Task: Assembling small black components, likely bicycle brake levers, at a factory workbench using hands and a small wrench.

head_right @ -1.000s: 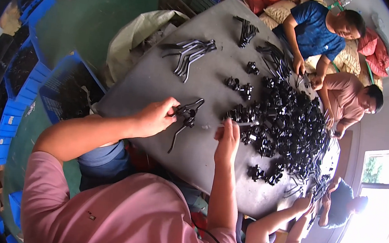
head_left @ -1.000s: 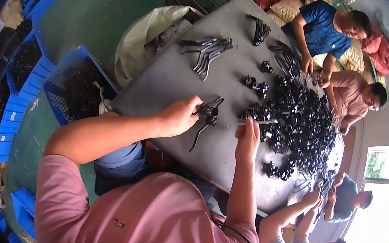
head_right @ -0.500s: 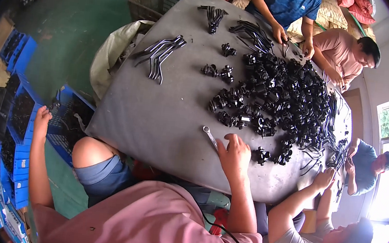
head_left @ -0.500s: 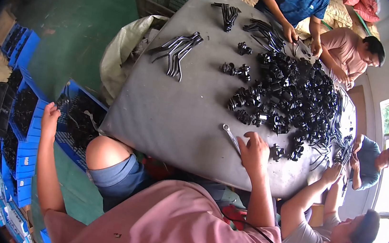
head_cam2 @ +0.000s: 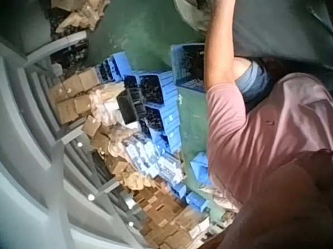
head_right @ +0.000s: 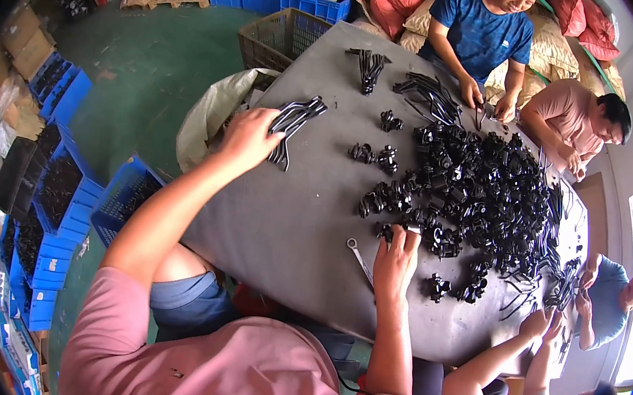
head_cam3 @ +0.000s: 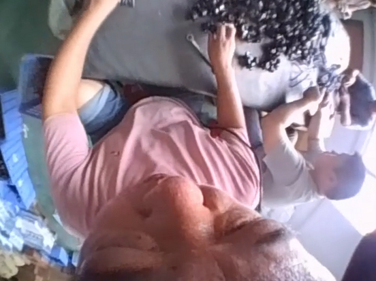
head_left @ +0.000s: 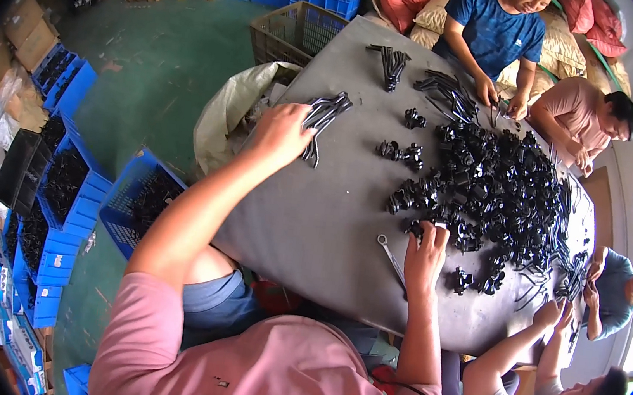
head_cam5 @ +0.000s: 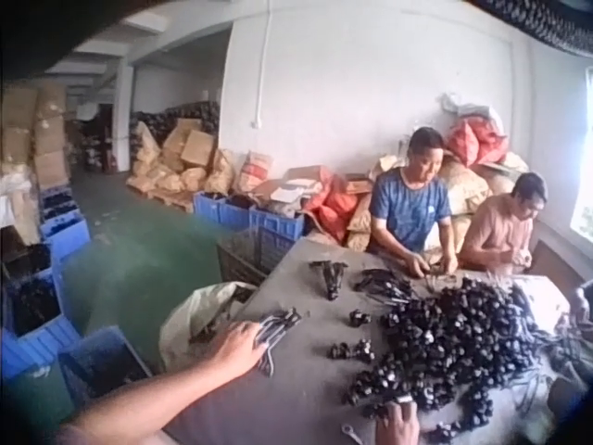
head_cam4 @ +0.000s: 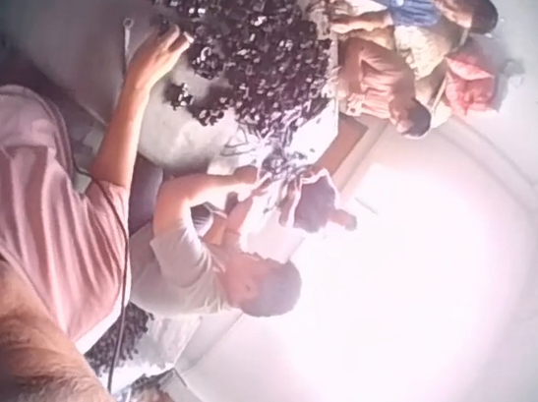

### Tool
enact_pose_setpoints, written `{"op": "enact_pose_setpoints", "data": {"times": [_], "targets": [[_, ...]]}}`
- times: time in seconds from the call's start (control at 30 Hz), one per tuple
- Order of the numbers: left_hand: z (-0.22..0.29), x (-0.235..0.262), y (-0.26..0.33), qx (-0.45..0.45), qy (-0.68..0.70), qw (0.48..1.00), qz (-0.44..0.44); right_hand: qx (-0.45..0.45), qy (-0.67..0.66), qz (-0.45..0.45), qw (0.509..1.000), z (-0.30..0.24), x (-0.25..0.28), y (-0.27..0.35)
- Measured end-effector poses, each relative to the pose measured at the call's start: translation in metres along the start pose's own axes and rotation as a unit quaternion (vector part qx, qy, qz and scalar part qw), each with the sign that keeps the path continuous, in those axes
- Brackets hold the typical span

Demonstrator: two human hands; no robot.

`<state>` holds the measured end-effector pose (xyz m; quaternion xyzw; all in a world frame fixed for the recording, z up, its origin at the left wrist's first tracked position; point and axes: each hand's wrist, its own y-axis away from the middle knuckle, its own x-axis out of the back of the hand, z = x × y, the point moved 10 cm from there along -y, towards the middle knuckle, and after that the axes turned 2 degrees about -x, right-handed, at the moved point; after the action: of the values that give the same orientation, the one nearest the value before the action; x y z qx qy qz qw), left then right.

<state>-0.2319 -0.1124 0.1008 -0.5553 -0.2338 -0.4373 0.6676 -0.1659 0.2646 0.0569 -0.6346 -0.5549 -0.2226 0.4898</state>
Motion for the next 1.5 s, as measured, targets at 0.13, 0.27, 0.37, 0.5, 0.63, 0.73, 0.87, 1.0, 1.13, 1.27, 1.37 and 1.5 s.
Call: {"op": "enact_pose_setpoints", "data": {"times": [0.13, 0.27, 0.37, 0.5, 0.63, 0.73, 0.87, 1.0, 1.13, 1.27, 1.37, 1.5], "targets": [[-0.007, -0.069, -0.031, 0.101, -0.147, 0.974, -0.136, 0.037, -0.038, 0.023, 0.998, -0.008, 0.010, 0.020], [-0.005, -0.075, -0.047, 0.133, -0.160, 0.969, -0.132, 0.000, -0.077, -0.002, 0.997, 0.008, 0.002, 0.034], [-0.023, -0.078, -0.055, 0.207, -0.120, 0.959, -0.152, 0.019, -0.094, 0.014, 0.995, 0.002, 0.008, 0.034], [-0.034, -0.079, -0.048, 0.293, -0.046, 0.929, -0.222, 0.045, -0.106, 0.049, 0.992, 0.006, 0.015, 0.034], [-0.039, -0.051, -0.035, 0.256, 0.118, 0.954, -0.098, 0.041, -0.154, 0.020, 0.987, 0.012, 0.009, 0.034], [-0.019, -0.018, -0.012, 0.241, 0.211, 0.945, -0.064, 0.019, -0.173, 0.016, 0.985, 0.007, 0.010, 0.031], [0.044, 0.001, 0.050, 0.230, 0.215, 0.928, -0.199, 0.062, -0.212, 0.043, 0.974, -0.037, 0.007, 0.036], [0.073, -0.023, 0.099, 0.135, 0.094, 0.939, -0.301, 0.133, -0.202, -0.032, 0.970, -0.082, -0.023, 0.040], [0.065, -0.025, 0.110, 0.082, -0.006, 0.962, -0.259, 0.136, -0.180, -0.063, 0.972, -0.078, -0.014, 0.049], [0.108, 0.017, 0.097, -0.084, 0.025, 0.995, -0.049, 0.085, 0.017, -0.062, 0.994, -0.027, -0.006, 0.064], [0.151, 0.011, 0.103, -0.132, 0.186, 0.967, -0.110, 0.020, 0.099, -0.082, 0.991, 0.009, -0.003, 0.060], [0.186, -0.030, 0.118, -0.182, 0.109, 0.957, -0.196, 0.027, 0.093, 0.032, 0.995, 0.002, 0.026, 0.048]]}}
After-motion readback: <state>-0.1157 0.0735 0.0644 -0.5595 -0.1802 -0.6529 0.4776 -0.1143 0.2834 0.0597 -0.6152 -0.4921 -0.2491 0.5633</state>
